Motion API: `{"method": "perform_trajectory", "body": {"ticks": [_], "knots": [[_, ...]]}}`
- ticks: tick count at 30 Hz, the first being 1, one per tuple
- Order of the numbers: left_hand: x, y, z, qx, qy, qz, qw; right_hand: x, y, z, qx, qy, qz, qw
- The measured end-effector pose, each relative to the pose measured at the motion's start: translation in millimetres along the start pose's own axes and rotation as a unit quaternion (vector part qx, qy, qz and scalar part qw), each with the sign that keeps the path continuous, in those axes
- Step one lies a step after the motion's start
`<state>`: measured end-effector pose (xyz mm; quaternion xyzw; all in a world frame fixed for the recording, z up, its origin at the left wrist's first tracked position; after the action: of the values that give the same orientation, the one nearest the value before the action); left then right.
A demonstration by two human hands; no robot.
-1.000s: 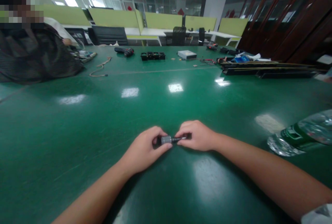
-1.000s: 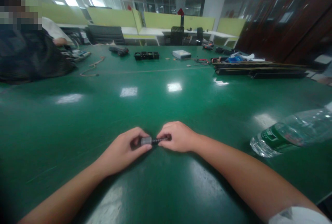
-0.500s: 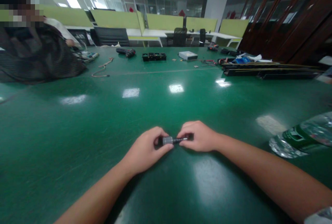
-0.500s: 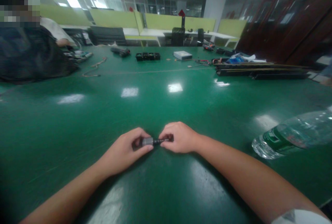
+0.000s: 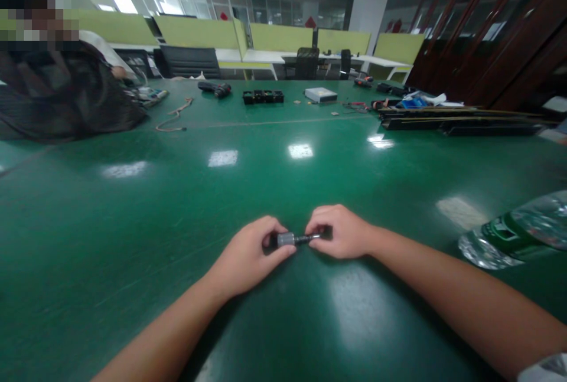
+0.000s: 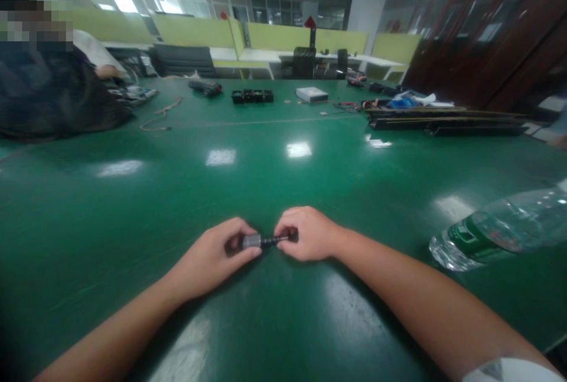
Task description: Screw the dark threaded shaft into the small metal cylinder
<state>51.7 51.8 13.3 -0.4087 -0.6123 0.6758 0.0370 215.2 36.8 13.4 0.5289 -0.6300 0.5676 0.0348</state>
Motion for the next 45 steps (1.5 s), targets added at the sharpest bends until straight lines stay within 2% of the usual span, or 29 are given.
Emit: {"method": "perform_trajectory", "body": {"ticks": [15, 28, 31, 36, 45], "knots": [[-0.9, -0.8, -0.2, -0.003, 0.005, -0.007, 1.000, -1.7, -2.1, -1.5, 0.006, 0.018, 0.015, 1.000], [-0.8, -0.4, 0.4, -0.006, 0.003, -0.007, 1.000, -12.0, -11.0, 3.1, 0.043, 0.008, 0.011, 0.999], [-1.1, -0.7, 0.9, -0.006, 0.004, -0.007, 1.000, -18.6, -15.0, 4.9, 0.070, 0.025, 0.010, 0.997], [-1.1, -1.0, 1.6, -0.003, 0.007, -0.009, 1.000, -30.3, -23.3, 7.9, 0.074, 0.075, 0.004, 0.994], [0.4, 0.2, 1.6, -0.001, 0.003, -0.012, 1.000, -24.0, -15.0, 5.4, 0.079, 0.069, 0.007, 0.994]]}}
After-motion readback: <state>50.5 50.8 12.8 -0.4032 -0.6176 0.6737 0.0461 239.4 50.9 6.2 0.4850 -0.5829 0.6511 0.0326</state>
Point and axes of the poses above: each hand's wrist, its own z-axis away from the middle knuckle, its own y-axis out of the palm, x = y × z, the point moved 7 cm from there along -z, towards the middle knuckle, and after that the axes turned 5 degrees about -z, right-handed, at the moved point
